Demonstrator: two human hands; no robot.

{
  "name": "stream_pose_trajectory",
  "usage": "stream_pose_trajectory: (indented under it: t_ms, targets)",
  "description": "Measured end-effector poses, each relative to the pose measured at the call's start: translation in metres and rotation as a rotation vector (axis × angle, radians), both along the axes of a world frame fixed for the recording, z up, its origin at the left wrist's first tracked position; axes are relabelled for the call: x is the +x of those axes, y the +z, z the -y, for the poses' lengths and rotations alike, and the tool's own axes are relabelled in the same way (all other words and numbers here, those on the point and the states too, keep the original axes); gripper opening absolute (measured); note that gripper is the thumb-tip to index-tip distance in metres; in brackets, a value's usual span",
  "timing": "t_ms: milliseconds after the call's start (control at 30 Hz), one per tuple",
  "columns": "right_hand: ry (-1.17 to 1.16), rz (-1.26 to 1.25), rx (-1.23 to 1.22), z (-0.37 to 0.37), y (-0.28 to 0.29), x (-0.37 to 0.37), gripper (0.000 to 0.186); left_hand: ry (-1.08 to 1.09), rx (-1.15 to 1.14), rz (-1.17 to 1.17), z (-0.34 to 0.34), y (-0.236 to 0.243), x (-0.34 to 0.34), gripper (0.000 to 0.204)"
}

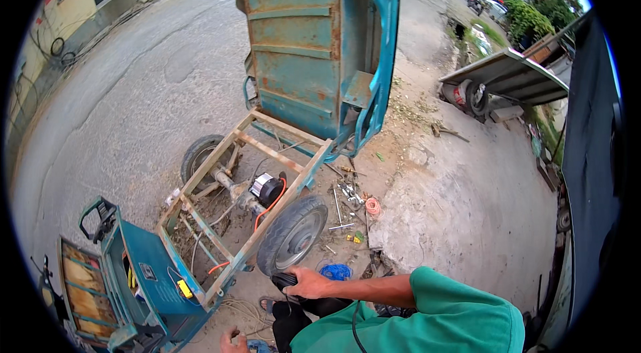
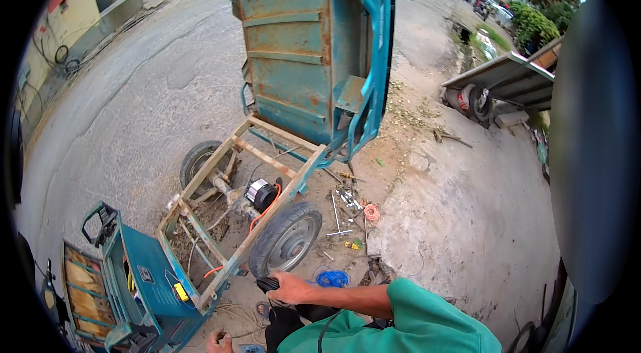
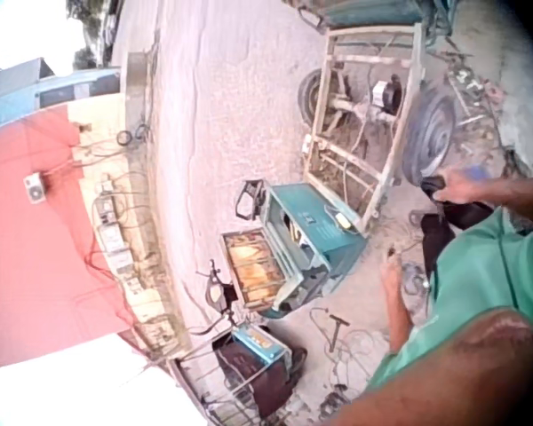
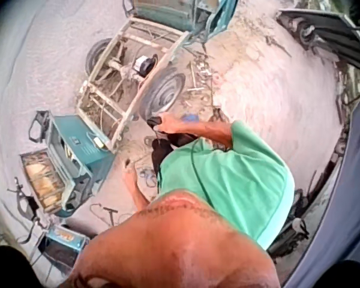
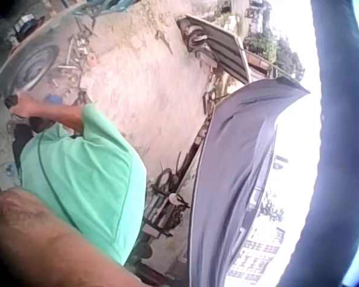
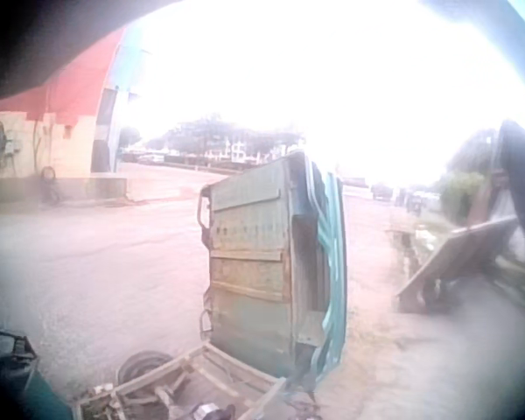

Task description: The person works on the wiring of a teal three-wheeled vehicle, stripping and twisting wires. They then walk through a cluttered workshop, pick up a coiled cable, and return to the vehicle to continue handling the wires.

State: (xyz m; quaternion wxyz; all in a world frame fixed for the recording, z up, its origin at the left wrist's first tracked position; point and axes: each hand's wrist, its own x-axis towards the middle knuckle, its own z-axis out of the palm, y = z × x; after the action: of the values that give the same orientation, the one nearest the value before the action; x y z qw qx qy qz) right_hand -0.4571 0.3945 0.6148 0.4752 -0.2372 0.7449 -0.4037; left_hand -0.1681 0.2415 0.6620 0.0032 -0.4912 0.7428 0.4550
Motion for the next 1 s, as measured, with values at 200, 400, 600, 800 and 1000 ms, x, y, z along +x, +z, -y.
stream_pose_trajectory:
  t_ms: [200,400,600,800,1000]
  targets:
    - [0.054,0.046,0.041,0.010,0.046,0.015,0.061,-0.483,-0.202,-0.218,-0.010,0.025,-0.088,0.033]
    - [-0.067,0.164,-0.094,0.005,0.018,0.028,0.066,-0.445,0.099,-0.118,-0.045,0.044,-0.127,0.029]
    - [-0.046,0.094,-0.123,0.005,0.018,0.023,0.063,-0.285,0.111,-0.293,-0.035,0.011,-0.118,0.028]
    - [-0.230,0.773,-0.081,0.026,0.015,0.027,0.069,-0.369,0.061,-0.345,-0.017,0.019,-0.106,0.019]
    - [-0.105,0.941,0.061,0.034,0.010,0.038,0.058,-0.499,0.017,-0.324,-0.033,0.020,-0.084,0.019]
